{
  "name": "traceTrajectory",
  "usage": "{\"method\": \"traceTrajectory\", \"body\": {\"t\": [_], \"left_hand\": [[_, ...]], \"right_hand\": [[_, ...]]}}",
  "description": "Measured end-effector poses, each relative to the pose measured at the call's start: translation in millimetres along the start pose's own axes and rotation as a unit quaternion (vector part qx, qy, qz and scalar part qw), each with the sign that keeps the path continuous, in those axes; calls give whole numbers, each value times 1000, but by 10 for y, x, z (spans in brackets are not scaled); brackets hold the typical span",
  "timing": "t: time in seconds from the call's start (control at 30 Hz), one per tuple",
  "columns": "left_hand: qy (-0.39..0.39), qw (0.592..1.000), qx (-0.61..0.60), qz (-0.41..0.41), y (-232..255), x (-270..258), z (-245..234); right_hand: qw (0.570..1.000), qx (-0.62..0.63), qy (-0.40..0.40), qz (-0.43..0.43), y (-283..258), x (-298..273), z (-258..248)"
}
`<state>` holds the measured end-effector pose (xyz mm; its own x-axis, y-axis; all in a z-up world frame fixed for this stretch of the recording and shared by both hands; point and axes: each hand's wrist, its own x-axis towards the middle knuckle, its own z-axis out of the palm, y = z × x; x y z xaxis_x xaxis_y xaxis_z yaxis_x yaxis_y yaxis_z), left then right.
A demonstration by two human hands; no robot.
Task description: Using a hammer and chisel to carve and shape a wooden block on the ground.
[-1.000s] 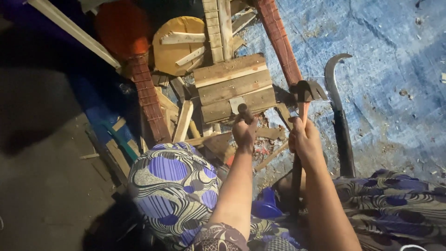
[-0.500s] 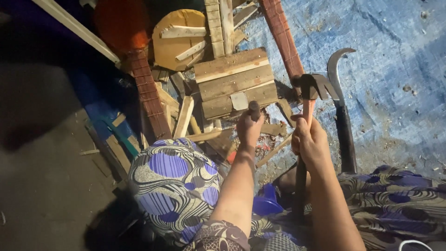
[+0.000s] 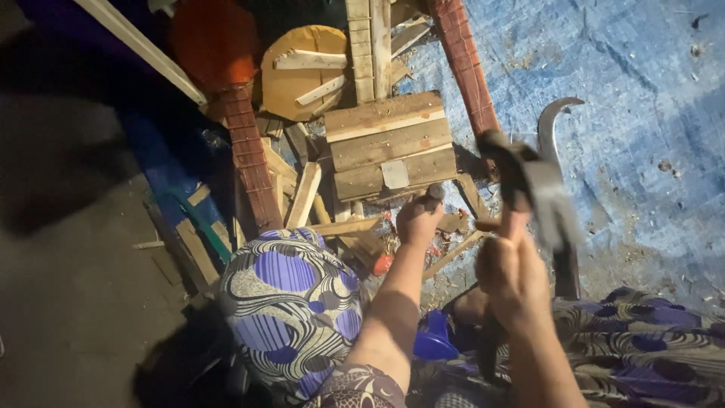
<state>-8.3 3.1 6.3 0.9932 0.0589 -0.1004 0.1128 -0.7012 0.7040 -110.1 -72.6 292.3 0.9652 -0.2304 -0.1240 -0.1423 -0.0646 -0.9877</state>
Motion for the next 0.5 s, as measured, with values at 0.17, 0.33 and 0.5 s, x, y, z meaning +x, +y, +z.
{"method": "traceTrajectory", "body": {"t": [0.17, 0.33, 0.5], "left_hand": [[-19, 998, -64, -20, 143, -76, -176], [66, 994, -47, 71, 89, -131, -71], [104, 992, -25, 66, 7, -61, 98]], "right_hand": [[944, -260, -72, 192, 860, 327, 79], [970, -212, -23, 116, 906, 121, -78], [978, -185, 90, 37, 207, -130, -37]]}}
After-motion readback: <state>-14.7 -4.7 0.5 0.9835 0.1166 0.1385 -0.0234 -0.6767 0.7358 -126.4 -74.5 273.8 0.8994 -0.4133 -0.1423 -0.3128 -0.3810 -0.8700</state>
